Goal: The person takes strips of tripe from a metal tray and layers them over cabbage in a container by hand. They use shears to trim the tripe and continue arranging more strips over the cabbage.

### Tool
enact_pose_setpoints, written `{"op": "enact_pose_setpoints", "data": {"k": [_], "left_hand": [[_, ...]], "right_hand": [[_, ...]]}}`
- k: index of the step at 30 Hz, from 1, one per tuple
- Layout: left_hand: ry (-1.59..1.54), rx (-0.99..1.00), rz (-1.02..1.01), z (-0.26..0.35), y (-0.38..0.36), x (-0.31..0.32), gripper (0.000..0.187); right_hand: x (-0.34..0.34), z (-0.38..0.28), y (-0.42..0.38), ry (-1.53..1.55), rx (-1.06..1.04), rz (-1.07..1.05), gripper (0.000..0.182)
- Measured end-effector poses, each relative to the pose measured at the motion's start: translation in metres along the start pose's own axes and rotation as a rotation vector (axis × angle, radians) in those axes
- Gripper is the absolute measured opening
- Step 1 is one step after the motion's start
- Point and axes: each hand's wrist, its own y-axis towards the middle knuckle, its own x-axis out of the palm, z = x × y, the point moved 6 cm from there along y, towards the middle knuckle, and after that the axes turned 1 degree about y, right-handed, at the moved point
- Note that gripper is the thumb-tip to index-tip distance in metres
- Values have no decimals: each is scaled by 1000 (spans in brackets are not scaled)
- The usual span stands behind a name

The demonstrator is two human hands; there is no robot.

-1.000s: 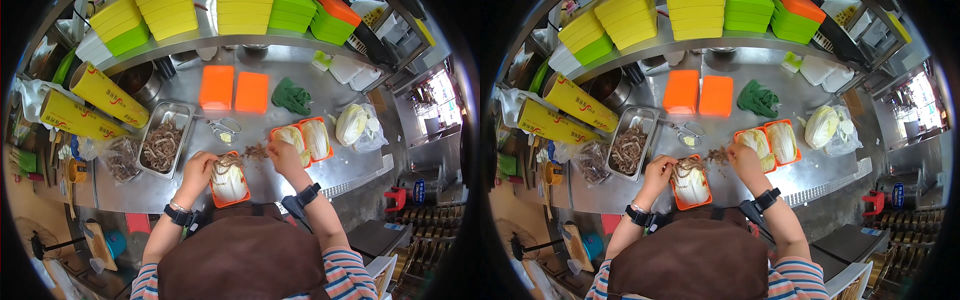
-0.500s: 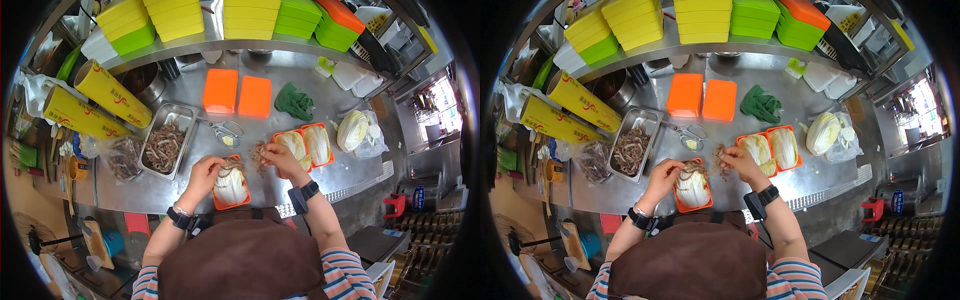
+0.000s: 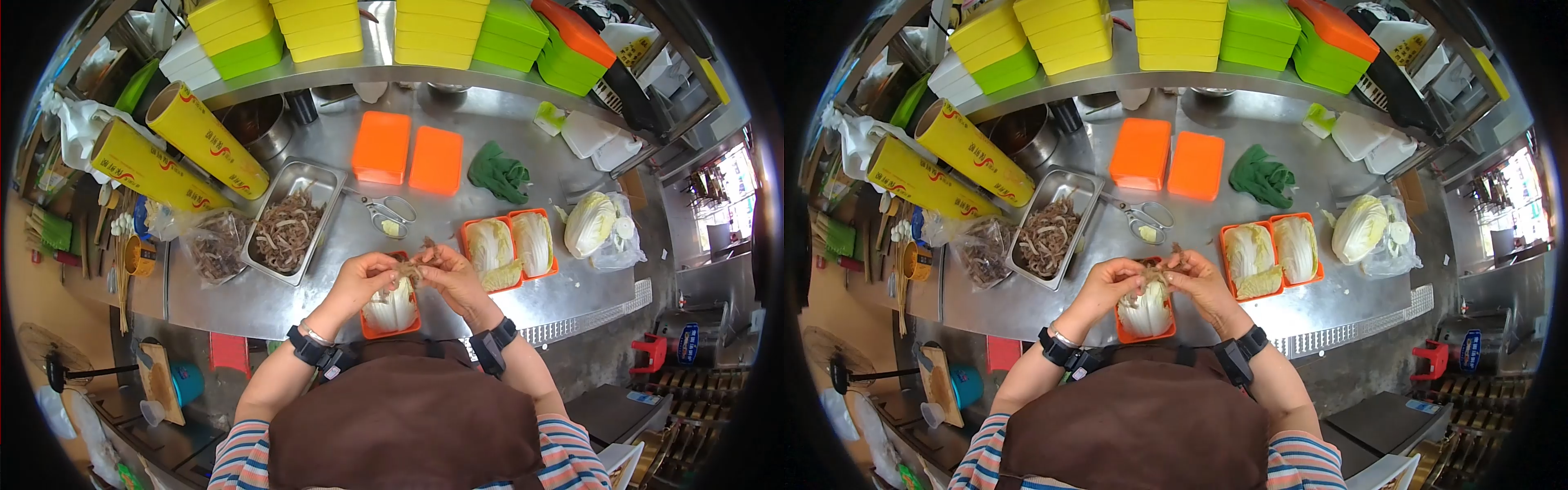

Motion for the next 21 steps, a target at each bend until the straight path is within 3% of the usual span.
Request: {"op": "enact_pose_setpoints", "data": {"k": [4,6,7,9,10,12,13,15,16,18,19,21], "left_hand": [[222,41,90,-9,-15,-21,21],[307,64,96,-10,-19,-25,20],[262,30,115,-14,-19,-28,20],[215,-3,134,-17,-21,-30,21],[210,-23,133,-16,-21,-30,21],[204,-41,131,-13,-18,-29,21],[301,34,117,-8,-18,-27,21],[399,107,92,1,-17,-20,21],[414,123,60,6,-16,-14,21],[429,141,28,19,-17,-7,20],[381,108,43,26,-19,-8,19],[331,70,66,26,-23,-17,18]], "right_hand": [[-15,24,4,-31,113,41,9],[-32,26,5,-368,144,155,21],[-35,25,6,-367,146,153,21],[-31,5,8,-1695,-2,186,33],[-26,1,6,-1694,-2,189,33],[11,-28,-8,-1785,-501,242,51],[23,-33,-8,-1785,-497,239,51],[52,-30,-3,-1117,-442,-139,54],[53,-22,-1,-1118,-442,-133,54],[43,14,9,-436,-31,-218,52],[37,21,11,-363,72,-230,37],[27,20,8,-423,73,-171,29]]}}
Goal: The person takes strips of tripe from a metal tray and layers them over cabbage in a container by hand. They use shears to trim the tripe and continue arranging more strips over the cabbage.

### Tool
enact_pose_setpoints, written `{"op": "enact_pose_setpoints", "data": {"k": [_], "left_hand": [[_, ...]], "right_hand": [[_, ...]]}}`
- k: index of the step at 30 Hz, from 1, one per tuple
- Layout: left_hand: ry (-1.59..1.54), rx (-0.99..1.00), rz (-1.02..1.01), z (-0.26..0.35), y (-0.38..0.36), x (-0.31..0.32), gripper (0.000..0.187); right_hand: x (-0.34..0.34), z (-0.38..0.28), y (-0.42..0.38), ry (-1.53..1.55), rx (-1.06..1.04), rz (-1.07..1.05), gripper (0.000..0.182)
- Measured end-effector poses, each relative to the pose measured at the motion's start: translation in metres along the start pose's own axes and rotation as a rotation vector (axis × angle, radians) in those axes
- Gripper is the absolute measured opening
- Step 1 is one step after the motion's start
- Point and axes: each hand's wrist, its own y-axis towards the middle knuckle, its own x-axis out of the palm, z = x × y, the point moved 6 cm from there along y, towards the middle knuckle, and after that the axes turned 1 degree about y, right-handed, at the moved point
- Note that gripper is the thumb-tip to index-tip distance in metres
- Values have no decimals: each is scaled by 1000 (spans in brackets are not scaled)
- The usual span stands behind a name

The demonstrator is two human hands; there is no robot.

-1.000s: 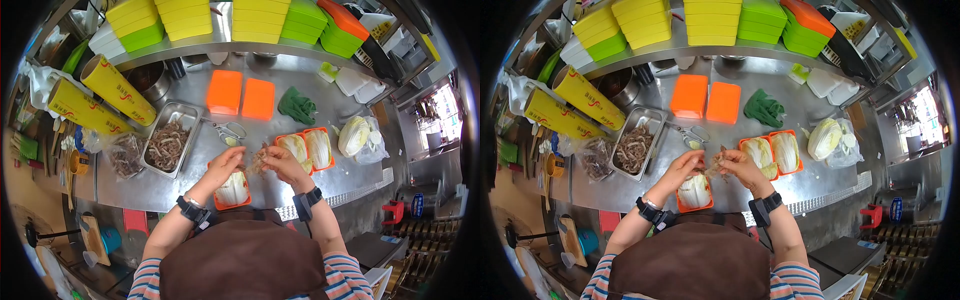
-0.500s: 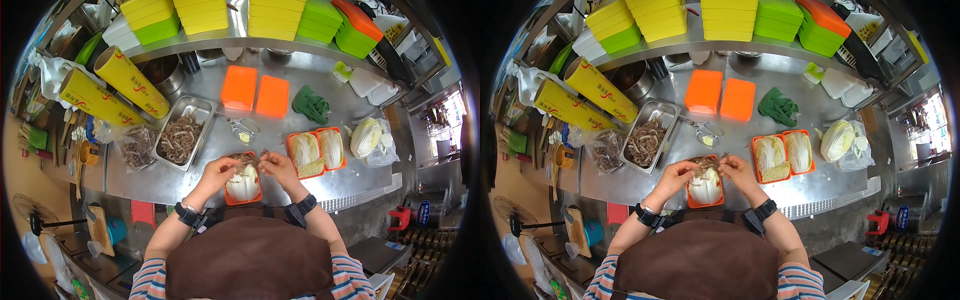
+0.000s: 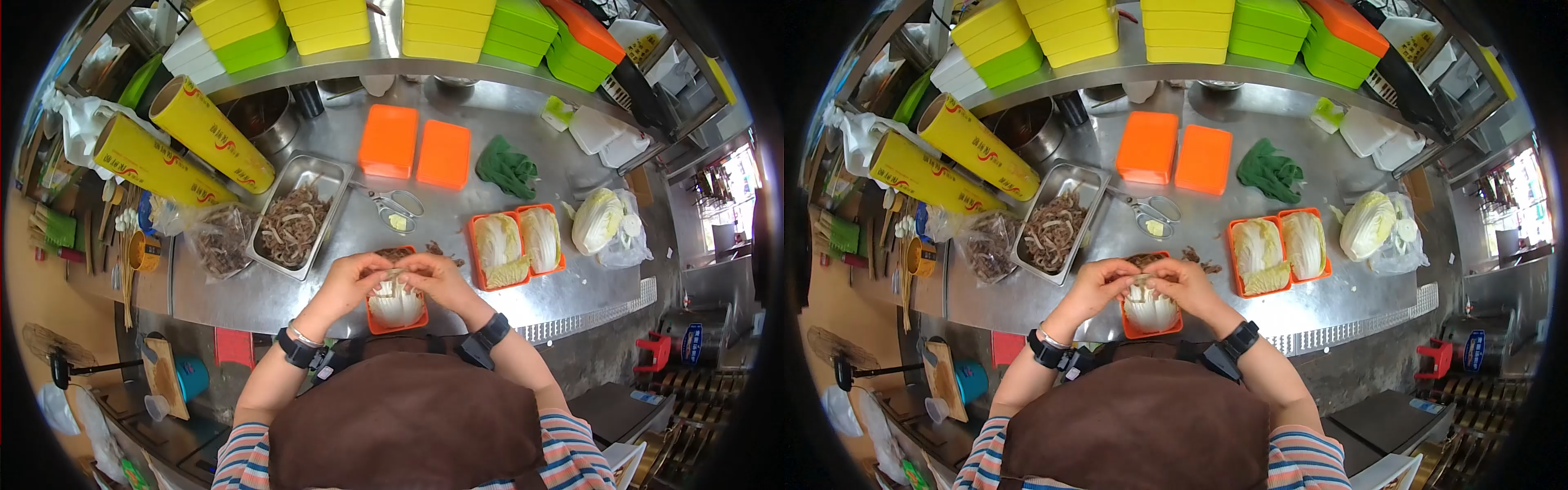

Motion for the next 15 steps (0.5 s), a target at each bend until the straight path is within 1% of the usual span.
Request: {"op": "enact_pose_setpoints", "data": {"k": [2,3,5,7,9,10,11,12,13,15], "left_hand": [[114,-72,-73,-20,-5,-10,16],[114,-73,-72,-31,-8,-11,16],[75,-80,-88,-54,-17,-6,13],[65,-87,-56,-53,-20,-1,10],[211,21,120,-43,-17,-8,12],[146,28,175,-49,-12,-11,12],[142,26,177,-50,-8,-11,12],[173,58,237,-46,-4,-15,13],[205,92,296,-43,-1,-19,13],[227,83,332,-48,6,-21,12]], "right_hand": [[-8,-2,-7,-163,43,90,12],[-10,5,-9,-163,43,89,12],[-11,17,-11,-332,-82,70,13],[-8,12,-10,-341,-106,94,13],[-10,5,-7,-501,-92,199,12],[-8,2,-3,-502,-87,197,12],[-6,-8,2,-632,-179,223,12],[-3,-17,6,-764,-275,249,13],[-2,-15,12,-767,-276,246,13],[-5,-14,19,-778,-369,362,13]]}}
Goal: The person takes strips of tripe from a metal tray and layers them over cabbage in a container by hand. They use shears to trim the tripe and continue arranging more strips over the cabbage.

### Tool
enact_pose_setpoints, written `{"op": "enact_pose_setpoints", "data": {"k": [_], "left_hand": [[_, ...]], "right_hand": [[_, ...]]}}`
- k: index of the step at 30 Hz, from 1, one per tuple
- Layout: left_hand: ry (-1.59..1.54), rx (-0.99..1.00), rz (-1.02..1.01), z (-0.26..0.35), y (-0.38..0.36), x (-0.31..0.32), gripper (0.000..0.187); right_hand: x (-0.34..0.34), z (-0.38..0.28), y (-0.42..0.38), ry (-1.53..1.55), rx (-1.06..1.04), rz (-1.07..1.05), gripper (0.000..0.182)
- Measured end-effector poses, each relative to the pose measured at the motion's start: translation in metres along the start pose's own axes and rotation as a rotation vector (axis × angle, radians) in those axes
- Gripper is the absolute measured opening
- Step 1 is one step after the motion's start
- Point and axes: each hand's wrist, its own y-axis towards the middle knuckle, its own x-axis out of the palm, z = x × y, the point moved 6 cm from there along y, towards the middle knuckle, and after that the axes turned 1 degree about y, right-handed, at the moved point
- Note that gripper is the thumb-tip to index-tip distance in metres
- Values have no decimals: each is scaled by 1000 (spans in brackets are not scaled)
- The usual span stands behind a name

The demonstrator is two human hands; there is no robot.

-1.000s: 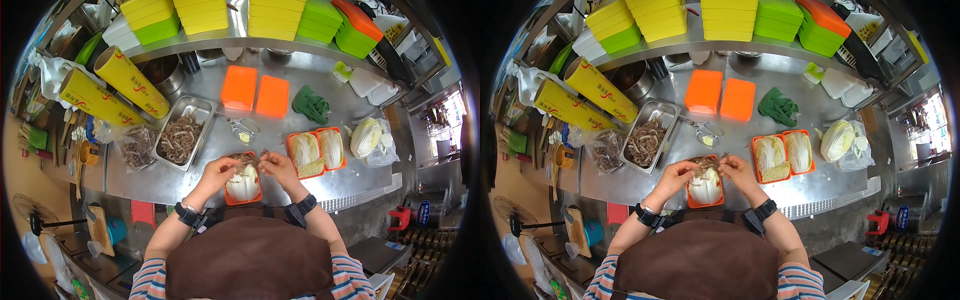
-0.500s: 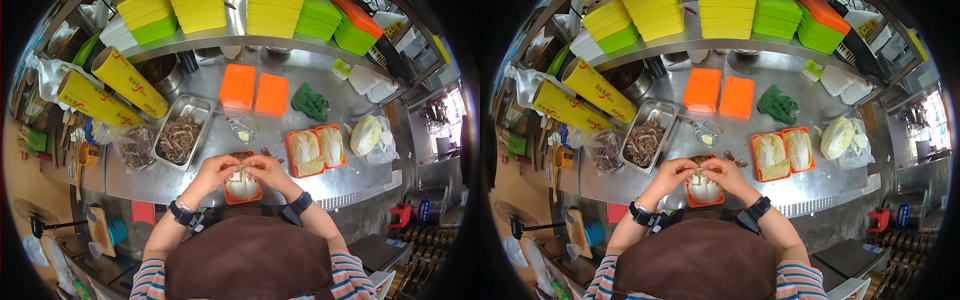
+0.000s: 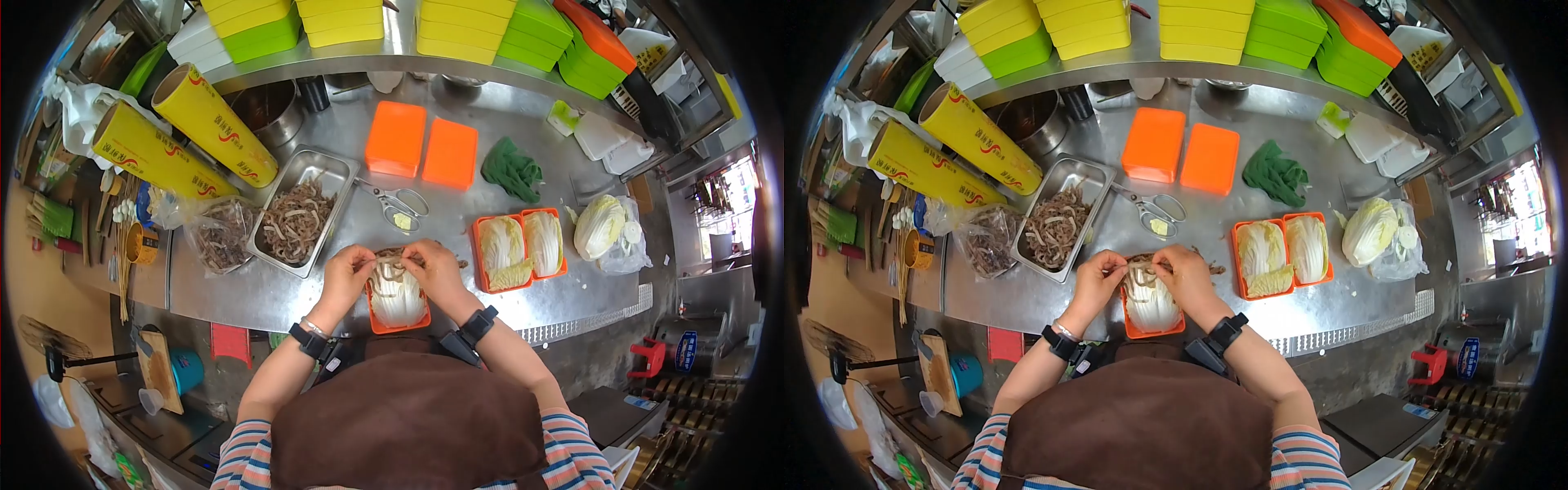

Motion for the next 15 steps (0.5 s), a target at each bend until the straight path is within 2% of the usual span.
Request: {"op": "enact_pose_setpoints", "data": {"k": [2,5,10,12,15], "left_hand": [[55,93,98,-4,3,0,11],[139,59,126,-11,2,-1,10],[166,37,101,-14,-2,-4,10],[183,17,71,-18,-1,0,10],[164,-20,69,-23,-2,1,11]], "right_hand": [[5,8,1,-35,22,8,13],[4,14,-2,-31,58,35,12],[-3,23,-7,93,149,31,12],[-3,25,-6,-33,118,27,9],[1,33,-6,-49,122,33,9]]}}
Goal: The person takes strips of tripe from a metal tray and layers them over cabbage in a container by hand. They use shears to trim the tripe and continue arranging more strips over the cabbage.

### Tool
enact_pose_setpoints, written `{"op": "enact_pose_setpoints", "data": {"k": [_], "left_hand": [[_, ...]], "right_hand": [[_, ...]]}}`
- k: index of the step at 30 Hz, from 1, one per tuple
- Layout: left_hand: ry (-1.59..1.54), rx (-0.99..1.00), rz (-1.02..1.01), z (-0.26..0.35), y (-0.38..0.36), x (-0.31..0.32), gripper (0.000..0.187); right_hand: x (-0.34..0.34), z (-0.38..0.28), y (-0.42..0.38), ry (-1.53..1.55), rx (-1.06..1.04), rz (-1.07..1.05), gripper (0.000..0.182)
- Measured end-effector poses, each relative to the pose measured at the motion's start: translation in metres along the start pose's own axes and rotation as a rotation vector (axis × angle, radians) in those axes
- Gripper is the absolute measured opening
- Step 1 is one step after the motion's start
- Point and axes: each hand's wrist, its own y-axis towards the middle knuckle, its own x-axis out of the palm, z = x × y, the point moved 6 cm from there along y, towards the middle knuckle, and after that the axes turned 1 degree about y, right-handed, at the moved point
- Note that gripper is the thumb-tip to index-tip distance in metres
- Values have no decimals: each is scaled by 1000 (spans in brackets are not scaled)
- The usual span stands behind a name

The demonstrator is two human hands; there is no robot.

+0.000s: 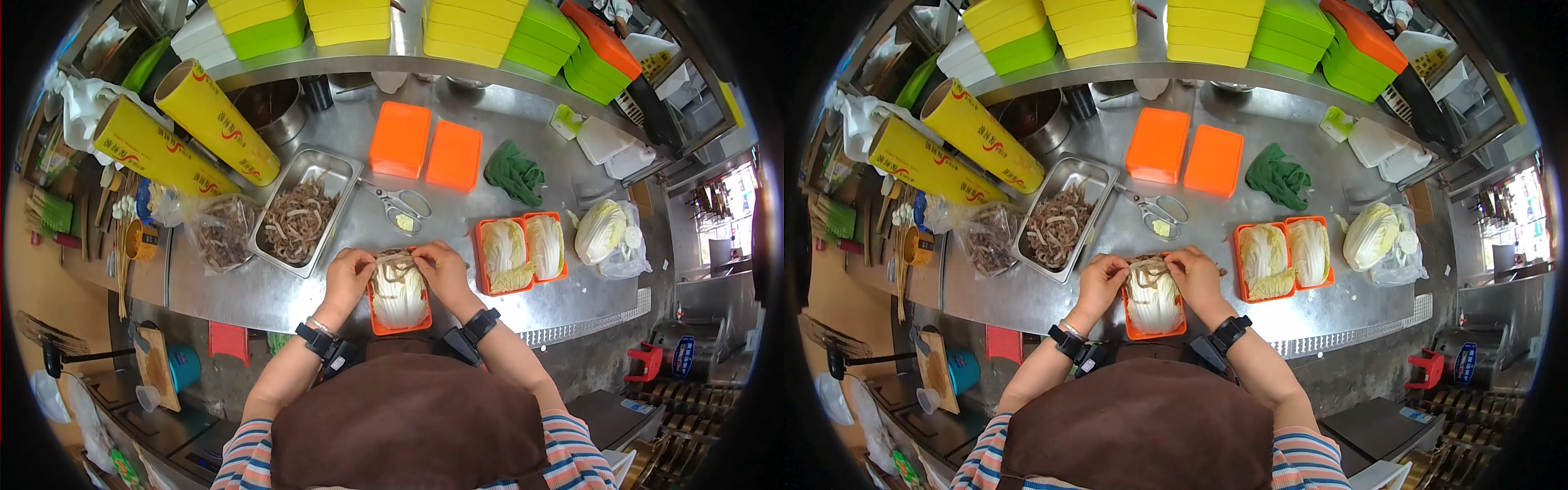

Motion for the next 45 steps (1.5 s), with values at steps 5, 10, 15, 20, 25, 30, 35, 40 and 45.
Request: {"op": "enact_pose_setpoints", "data": {"k": [5,10,15,20,25,30,35,40,45], "left_hand": [[-12,85,-17,5,-1,2,12],[110,57,-57,31,-4,-12,16],[300,426,15,69,7,-6,20],[356,491,-166,69,16,21,25],[343,470,-166,70,15,24,23],[296,456,-139,73,15,22,23],[238,452,-55,81,11,4,21],[137,411,-28,82,3,-8,19],[88,375,-1,75,-5,-27,19]], "right_hand": [[2,7,-2,32,58,22,9],[-6,-7,-1,-53,-35,-17,12],[-9,-17,-4,-73,-148,-51,13],[-49,-15,-4,-34,-26,101,13],[-71,21,-14,-195,87,101,15],[-36,16,-29,-531,51,-2,22],[-29,63,-32,-575,52,-34,28],[-45,19,-14,-347,64,-40,13],[-27,49,-10,-444,-41,-103,15]]}}
